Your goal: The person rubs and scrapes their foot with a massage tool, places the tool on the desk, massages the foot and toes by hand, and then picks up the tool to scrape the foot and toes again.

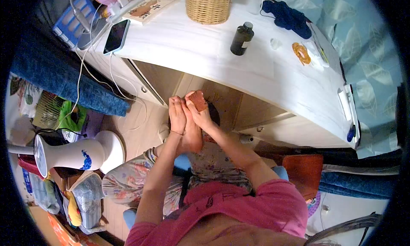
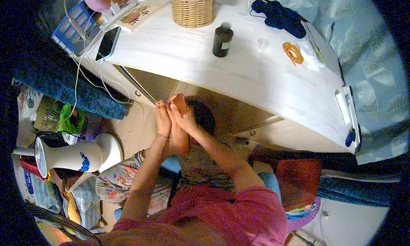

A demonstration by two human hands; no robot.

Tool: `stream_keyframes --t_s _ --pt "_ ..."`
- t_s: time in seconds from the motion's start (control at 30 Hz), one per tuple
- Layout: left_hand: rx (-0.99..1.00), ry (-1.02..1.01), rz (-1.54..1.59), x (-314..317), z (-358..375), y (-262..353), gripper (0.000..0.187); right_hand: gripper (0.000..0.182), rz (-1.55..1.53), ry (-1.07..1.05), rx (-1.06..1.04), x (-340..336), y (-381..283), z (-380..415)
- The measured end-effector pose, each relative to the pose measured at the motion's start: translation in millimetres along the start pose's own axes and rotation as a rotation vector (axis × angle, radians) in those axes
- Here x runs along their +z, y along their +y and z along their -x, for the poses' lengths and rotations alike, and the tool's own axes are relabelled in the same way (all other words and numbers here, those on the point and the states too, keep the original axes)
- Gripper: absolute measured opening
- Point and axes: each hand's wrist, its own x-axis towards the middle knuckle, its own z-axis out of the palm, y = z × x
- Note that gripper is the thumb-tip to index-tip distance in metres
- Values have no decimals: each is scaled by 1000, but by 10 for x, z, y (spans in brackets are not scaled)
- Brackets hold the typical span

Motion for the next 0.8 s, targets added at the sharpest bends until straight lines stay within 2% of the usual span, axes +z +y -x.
stream_keyframes --t_s 0.13,0.23,0.33,0.37,0.5,0.6,0.7,0.8 --pt "1 -15 52 8 0 36 23 15 35 -144 -7 -96 -17 -54" --pt "-4 -32 49 5 12 75 24 16 -243 -145 72 -75 95 -61" --pt "63 -40 -91 24 32 122 28 14 -724 119 381 -48 65 -67" --pt "70 -62 -50 29 17 29 28 12 -739 155 408 -44 100 -61" --pt "58 -40 -2 26 7 18 24 11 -263 -102 121 -95 114 -145" --pt "32 -31 -48 23 -1 49 23 9 -311 -107 90 -94 126 -171" --pt "35 -41 -4 4 -1 54 23 7 -518 -118 205 -72 73 -121" --pt "-26 -39 60 -1 -18 -12 22 8 -494 -145 117 -66 119 -142"
